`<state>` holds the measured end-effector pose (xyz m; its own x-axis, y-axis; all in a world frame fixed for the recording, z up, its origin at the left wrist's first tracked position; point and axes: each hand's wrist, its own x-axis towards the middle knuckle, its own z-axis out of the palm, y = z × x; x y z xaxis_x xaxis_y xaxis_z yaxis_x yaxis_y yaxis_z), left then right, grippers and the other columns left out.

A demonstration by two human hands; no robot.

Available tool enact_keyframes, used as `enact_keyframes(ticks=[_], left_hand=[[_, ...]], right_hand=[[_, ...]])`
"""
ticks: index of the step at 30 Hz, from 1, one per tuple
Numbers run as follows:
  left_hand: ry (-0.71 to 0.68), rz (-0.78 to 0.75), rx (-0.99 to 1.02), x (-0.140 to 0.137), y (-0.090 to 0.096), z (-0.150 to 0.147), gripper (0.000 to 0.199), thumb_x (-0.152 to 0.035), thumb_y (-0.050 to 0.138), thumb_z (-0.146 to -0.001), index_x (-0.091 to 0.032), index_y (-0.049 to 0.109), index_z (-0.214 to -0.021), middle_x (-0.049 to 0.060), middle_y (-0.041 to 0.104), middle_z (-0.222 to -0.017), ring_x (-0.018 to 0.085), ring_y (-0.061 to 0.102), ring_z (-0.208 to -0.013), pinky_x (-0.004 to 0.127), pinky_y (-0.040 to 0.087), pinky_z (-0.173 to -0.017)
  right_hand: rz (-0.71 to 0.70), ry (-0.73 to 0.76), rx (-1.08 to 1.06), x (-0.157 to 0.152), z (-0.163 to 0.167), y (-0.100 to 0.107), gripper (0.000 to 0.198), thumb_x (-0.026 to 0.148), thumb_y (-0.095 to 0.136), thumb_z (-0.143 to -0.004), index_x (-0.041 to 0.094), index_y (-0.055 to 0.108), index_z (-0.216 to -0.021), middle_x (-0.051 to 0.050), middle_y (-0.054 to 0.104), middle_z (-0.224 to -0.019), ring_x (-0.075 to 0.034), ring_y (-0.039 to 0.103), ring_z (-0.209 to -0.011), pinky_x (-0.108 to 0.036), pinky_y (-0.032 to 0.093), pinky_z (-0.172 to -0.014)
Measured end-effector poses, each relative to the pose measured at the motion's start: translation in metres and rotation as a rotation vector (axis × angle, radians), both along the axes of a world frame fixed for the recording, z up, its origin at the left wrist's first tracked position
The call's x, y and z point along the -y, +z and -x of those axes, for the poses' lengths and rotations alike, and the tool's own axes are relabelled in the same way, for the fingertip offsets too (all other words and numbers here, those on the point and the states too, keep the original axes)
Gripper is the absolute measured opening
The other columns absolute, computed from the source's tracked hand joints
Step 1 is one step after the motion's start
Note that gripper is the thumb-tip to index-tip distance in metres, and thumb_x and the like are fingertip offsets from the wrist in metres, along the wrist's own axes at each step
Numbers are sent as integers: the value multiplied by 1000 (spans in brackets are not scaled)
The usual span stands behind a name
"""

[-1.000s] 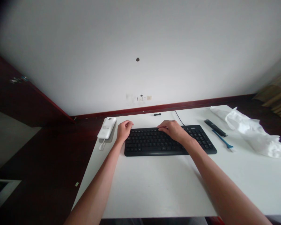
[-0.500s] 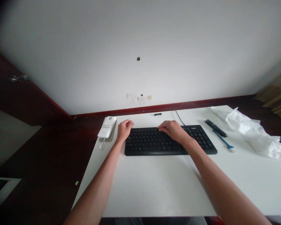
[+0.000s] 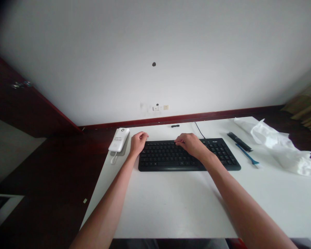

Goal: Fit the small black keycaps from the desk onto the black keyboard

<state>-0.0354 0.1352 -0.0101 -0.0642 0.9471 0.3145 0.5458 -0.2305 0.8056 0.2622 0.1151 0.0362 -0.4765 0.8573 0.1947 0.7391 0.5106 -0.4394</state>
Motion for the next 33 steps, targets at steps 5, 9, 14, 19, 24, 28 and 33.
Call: enact_keyframes(ticks=[5,9,14,19,24,28,33], left_hand=[[0,2,10,1,2,-1,26,-33,56,-93,-21,71,-77,2,73,-75,15,64,-70,25,43,-70],[6,7,18,1,4,0,26,-32,54,-93,-20,71,-77,2,73,-76,15,65,-71,25,44,-71],[-10,-8,37,0,3,1,28,-34,53,-94,-20,72,-77,2,73,-77,15,65,-71,25,44,-71],[13,12,33,-2,2,1,27,-33,55,-93,-21,73,-77,2,73,-75,16,65,-71,25,44,-71],[6,16,25,-1,3,1,27,-32,54,-94,-21,73,-79,2,73,-77,17,66,-73,26,44,-72],[14,10,6,1,3,0,27,-33,55,-94,-22,73,-77,2,73,-76,17,65,-72,26,43,-71],[16,11,-32,2,3,-3,27,-34,55,-94,-22,73,-77,2,71,-73,17,64,-69,26,41,-69]], right_hand=[[112,-77,79,-12,6,10,16,22,65,-89,23,80,-91,-3,81,-93,-23,74,-87,-32,55,-83],[228,-42,204,-29,12,23,11,18,71,-81,24,81,-82,-2,80,-83,-23,74,-85,-30,53,-78],[312,-28,293,-47,19,32,7,18,79,-71,25,79,-71,-2,80,-80,-25,75,-86,-32,56,-79],[565,-42,346,-64,24,39,8,25,81,-68,23,81,-76,-5,81,-82,-24,75,-78,-32,59,-70],[616,-75,443,-73,30,41,16,25,83,-66,21,82,-81,-8,79,-82,-24,72,-70,-34,58,-62],[610,-121,500,-73,30,41,22,29,83,-69,21,81,-89,-9,79,-86,-24,71,-67,-36,58,-61],[632,-151,555,-77,34,42,28,35,87,-69,21,80,-92,-8,79,-83,-21,70,-63,-34,58,-60]])
